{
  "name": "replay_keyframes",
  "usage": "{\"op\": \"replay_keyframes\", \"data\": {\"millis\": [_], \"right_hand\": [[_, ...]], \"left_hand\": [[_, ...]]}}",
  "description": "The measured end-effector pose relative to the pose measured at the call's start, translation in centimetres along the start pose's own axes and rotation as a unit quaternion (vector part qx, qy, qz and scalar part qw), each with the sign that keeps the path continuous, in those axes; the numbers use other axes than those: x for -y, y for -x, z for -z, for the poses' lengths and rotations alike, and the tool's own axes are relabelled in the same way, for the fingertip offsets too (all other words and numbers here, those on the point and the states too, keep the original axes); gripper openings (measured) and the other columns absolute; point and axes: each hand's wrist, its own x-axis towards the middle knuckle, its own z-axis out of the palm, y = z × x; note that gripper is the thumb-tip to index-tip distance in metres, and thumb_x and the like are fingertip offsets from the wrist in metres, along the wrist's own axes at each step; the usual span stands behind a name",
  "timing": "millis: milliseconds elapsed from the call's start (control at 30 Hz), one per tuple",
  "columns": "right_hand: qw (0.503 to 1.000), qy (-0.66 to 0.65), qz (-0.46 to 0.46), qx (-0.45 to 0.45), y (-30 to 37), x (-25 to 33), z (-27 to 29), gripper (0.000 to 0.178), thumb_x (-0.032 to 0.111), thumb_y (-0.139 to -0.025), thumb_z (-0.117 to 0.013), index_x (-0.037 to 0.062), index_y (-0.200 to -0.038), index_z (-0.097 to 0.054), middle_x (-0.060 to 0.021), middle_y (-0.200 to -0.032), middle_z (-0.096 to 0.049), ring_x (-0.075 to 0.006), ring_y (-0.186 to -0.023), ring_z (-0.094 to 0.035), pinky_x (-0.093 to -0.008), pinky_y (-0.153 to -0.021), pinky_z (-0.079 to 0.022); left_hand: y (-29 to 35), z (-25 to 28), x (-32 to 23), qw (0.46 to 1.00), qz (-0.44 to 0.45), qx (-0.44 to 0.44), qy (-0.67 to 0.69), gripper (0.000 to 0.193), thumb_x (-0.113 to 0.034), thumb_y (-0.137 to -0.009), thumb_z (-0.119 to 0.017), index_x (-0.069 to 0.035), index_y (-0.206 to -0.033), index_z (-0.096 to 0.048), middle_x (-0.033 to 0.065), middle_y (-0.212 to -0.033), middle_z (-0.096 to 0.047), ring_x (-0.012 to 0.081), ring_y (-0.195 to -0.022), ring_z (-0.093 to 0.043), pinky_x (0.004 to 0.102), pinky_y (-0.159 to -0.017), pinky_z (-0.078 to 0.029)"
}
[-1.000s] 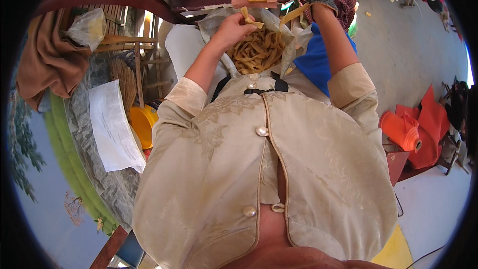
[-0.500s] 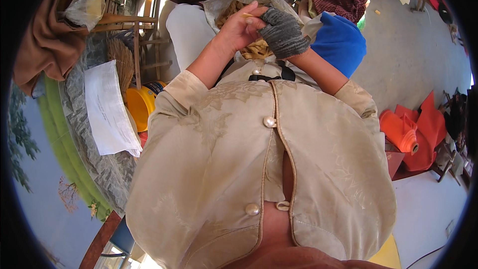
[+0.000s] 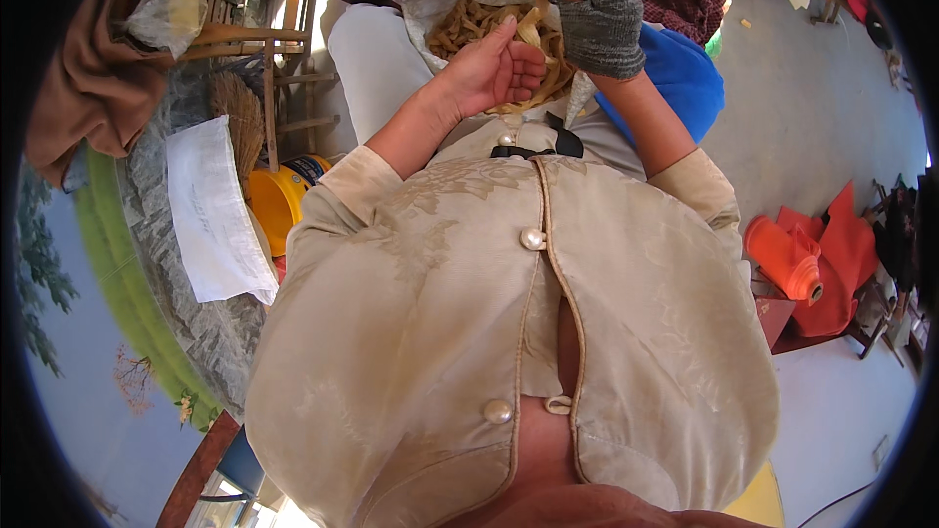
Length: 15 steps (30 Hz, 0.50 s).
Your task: The person is using a wooden plane to shave thin strips of yellow material, repeatedly pulling the strips through the tool by hand and collecting them into a bag.
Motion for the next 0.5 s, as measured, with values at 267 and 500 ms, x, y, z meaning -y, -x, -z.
{"op": "replay_keyframes", "data": {"millis": [267,500], "right_hand": [[0.974,-0.082,-0.097,0.189,5.8,-1.5,-3.2,0.021,0.026,-0.085,-0.054,0.0072,-0.093,-0.057,-0.012,-0.086,-0.057,-0.0306,-0.08,-0.056,-0.0363,-0.07,-0.044],[0.992,0.078,0.039,0.096,2.4,-1.8,-2.5,0.028,0.029,-0.087,-0.054,0.0011,-0.086,-0.058,-0.0113,-0.075,-0.057,-0.021,-0.068,-0.055,-0.0324,-0.065,-0.044]], "left_hand": [[-1.4,2.2,-2.4,0.931,-0.053,0.275,0.236,0.021,-0.008,-0.083,-0.05,-0.005,-0.104,-0.055,0.0034,-0.092,-0.059,0.0139,-0.081,-0.057,0.0288,-0.077,-0.046],[-0.3,-1.5,-1.2,0.929,-0.109,-0.148,-0.323,0.015,-0.009,-0.086,-0.046,-0.004,-0.092,-0.058,0.0028,-0.083,-0.059,0.0134,-0.077,-0.054,0.0303,-0.07,-0.045]]}}
